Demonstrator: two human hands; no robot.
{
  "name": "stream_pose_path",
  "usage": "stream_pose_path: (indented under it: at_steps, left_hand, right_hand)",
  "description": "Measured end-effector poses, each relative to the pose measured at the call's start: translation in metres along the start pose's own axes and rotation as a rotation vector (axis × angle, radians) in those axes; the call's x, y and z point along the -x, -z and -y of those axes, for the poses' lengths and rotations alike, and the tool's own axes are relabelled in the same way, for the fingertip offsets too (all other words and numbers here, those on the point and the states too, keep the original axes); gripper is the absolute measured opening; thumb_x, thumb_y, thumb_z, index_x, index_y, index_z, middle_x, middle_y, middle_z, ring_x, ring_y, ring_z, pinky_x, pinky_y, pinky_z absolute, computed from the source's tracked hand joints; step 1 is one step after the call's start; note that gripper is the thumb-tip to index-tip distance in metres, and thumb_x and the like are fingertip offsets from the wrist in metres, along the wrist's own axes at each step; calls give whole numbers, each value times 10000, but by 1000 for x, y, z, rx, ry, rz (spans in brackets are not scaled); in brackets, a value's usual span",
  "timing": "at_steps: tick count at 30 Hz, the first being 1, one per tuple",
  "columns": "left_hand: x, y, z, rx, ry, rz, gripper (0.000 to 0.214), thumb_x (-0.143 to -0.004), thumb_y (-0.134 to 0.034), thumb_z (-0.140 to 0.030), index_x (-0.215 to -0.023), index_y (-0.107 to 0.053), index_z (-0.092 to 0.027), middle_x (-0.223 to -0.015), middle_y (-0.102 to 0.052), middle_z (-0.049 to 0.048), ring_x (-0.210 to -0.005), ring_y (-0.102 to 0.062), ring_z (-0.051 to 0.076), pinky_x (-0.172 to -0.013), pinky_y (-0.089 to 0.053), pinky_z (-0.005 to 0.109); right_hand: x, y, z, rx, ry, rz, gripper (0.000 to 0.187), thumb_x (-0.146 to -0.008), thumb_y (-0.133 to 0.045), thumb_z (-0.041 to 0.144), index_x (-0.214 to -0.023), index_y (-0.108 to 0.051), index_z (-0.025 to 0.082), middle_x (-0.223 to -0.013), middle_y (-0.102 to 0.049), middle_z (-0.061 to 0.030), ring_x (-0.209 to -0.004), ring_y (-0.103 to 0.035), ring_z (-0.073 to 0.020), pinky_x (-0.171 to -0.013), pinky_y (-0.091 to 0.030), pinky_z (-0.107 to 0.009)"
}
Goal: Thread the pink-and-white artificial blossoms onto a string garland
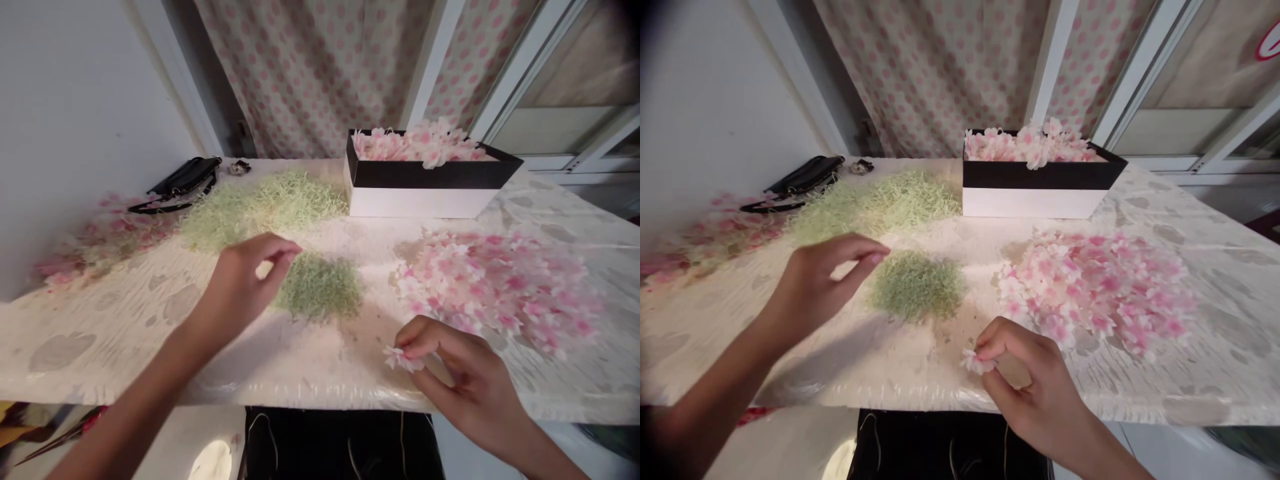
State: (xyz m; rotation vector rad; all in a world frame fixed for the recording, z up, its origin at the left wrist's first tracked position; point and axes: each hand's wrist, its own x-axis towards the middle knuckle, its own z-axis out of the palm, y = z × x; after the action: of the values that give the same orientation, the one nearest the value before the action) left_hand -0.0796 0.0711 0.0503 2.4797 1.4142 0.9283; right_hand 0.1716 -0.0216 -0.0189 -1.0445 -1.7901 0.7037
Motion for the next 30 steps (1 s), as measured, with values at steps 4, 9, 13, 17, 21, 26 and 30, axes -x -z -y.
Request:
stream_pose_path:
  at_steps: [4,9,13,17,21,26,30]
  left_hand:
    - [-58,-19,17,-154,-47,189,208,-925,-497,-142,-921,-702,-175,-969,-713,53,-823,-670,187,-751,-500,289]
    - [-98,-59,16,-288,20,374,178,-926,-590,-257,-1039,-642,-130,-1080,-654,81,-950,-640,223,-844,-519,433]
    - [-118,-69,18,-289,123,433,267,-924,-602,-283,-1155,-597,-150,-1155,-624,91,-982,-636,231,-827,-540,427]
    - [-129,-58,22,-182,181,414,232,-926,-599,-280,-1115,-612,-147,-1110,-640,80,-941,-646,215,-802,-548,406]
    - [-127,-40,26,38,223,306,80,-877,-641,-199,-883,-660,-122,-877,-677,39,-803,-659,187,-722,-555,353]
    - [-95,-22,17,404,306,203,107,-807,-620,-133,-711,-669,-141,-654,-672,38,-557,-630,146,-561,-540,287]
    - [-43,-16,-9,648,347,262,77,-788,-656,-184,-723,-696,-174,-695,-718,48,-572,-657,158,-554,-563,298]
  right_hand:
    - [3,-2,-12,-118,-34,-55,176,-849,-536,63,-854,-535,239,-813,-578,-21,-725,-597,-161,-609,-478,-276]
    - [6,-4,-18,-200,-72,-83,146,-881,-533,98,-850,-523,240,-816,-556,-25,-737,-566,-162,-609,-455,-277]
    - [6,-5,-18,-204,-81,-60,170,-874,-512,77,-855,-511,246,-822,-554,-16,-734,-569,-155,-625,-459,-282]
    - [6,-5,-17,-193,-74,-71,195,-849,-514,60,-868,-522,254,-827,-580,-9,-745,-595,-151,-633,-474,-275]
    - [3,-3,-14,-131,-50,-76,223,-833,-523,55,-887,-565,268,-815,-634,-2,-753,-642,-150,-631,-504,-254]
    - [-1,-4,-15,-34,-71,-80,259,-844,-552,58,-961,-648,268,-854,-725,-22,-759,-704,-162,-614,-555,-242]
    - [-3,-6,-9,-154,-4,-102,337,-778,-514,-23,-897,-653,261,-832,-718,-7,-766,-706,-157,-652,-560,-253]
